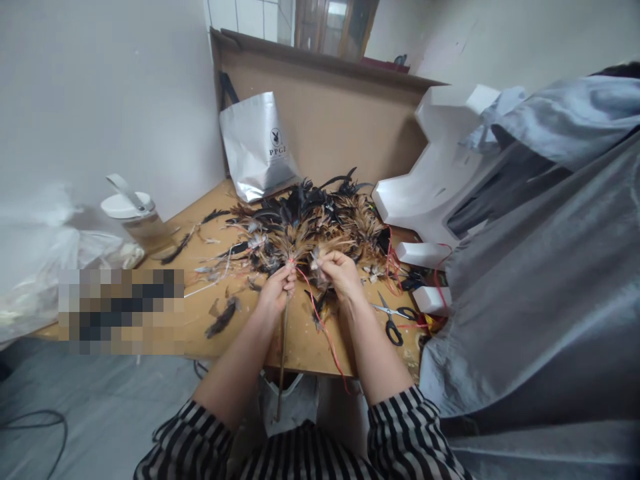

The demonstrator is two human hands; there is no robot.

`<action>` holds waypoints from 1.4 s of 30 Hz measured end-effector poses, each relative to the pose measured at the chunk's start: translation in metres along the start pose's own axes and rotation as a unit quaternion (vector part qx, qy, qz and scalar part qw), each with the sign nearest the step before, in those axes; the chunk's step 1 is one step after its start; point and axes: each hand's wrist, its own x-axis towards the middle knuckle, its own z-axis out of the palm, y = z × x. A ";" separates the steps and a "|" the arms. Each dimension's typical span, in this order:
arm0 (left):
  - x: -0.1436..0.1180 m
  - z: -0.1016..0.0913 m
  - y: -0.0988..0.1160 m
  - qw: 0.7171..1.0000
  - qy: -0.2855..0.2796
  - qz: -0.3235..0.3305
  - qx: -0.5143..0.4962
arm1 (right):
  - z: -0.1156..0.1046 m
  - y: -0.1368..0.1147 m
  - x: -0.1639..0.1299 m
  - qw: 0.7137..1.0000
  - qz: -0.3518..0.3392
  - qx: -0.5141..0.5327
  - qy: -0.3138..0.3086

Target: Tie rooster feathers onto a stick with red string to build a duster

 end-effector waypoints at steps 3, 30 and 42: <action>0.000 0.000 -0.001 1.000 -0.005 0.015 0.017 | 0.018 0.010 0.001 0.995 -0.021 -0.098 -0.002; -0.002 -0.001 -0.006 0.997 -0.061 0.006 0.050 | 0.025 0.035 0.016 0.973 0.183 0.141 -0.028; -0.005 -0.002 -0.008 0.992 -0.037 0.059 0.103 | 0.023 0.037 0.014 0.970 0.214 0.097 -0.060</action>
